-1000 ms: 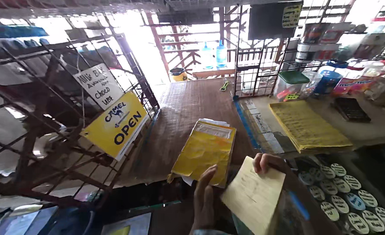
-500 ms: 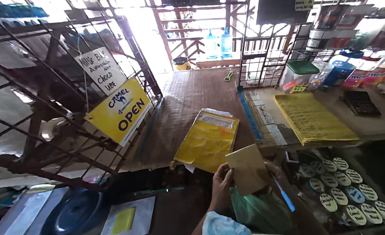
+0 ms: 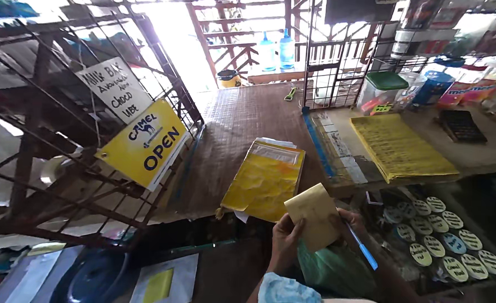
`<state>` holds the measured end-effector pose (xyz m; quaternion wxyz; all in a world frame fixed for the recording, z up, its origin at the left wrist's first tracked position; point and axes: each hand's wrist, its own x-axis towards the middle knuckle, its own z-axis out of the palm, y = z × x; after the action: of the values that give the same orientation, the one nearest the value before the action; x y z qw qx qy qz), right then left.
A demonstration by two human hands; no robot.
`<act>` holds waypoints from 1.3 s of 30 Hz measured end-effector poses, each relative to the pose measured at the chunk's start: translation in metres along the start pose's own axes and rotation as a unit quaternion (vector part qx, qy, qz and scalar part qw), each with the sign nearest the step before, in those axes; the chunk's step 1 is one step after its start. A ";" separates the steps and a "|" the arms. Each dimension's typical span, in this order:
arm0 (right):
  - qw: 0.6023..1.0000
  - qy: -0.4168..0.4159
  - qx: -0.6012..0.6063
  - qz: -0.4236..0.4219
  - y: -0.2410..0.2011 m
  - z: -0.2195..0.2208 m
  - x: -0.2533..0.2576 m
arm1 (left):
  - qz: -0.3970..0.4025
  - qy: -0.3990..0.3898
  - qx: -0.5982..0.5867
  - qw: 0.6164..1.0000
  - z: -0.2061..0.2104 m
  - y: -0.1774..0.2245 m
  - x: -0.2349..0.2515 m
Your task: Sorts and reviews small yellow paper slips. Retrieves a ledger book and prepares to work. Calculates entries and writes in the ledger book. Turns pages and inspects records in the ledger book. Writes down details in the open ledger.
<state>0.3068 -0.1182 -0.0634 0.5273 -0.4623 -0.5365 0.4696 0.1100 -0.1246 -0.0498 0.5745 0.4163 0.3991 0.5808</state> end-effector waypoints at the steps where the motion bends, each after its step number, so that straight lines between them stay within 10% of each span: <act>1: 1.000 -0.007 -0.003 -0.003 0.000 0.000 0.000 | 0.005 -0.001 -0.006 1.000 -0.001 -0.002 0.000; 8: 0.997 -0.070 -0.031 -0.019 -0.012 -0.009 -0.001 | 0.107 -0.021 0.021 0.994 -0.001 -0.010 -0.001; 15: 0.957 0.225 -0.165 -0.075 -0.043 -0.071 0.031 | 0.099 -0.037 0.090 0.990 -0.019 -0.002 -0.011; 23: 0.898 0.343 -0.275 -0.012 -0.058 -0.189 0.113 | 0.056 0.017 0.140 0.988 -0.050 -0.016 -0.036; 28: 0.835 0.332 -0.431 -0.087 -0.014 -0.201 0.095 | 0.047 0.102 0.165 0.980 -0.072 -0.029 -0.048; 34: 0.921 0.208 -0.304 -0.125 0.032 -0.102 0.012 | 0.019 0.142 0.265 0.954 -0.090 -0.027 -0.059; 39: 0.926 0.022 -0.358 -0.119 0.071 -0.055 -0.040 | 0.152 0.093 0.313 0.933 -0.077 -0.005 -0.044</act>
<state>0.3626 -0.1472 -0.1386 0.3900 -0.5634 -0.7082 0.1701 0.0389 -0.1674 -0.0810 0.2804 0.5748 0.5444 0.5428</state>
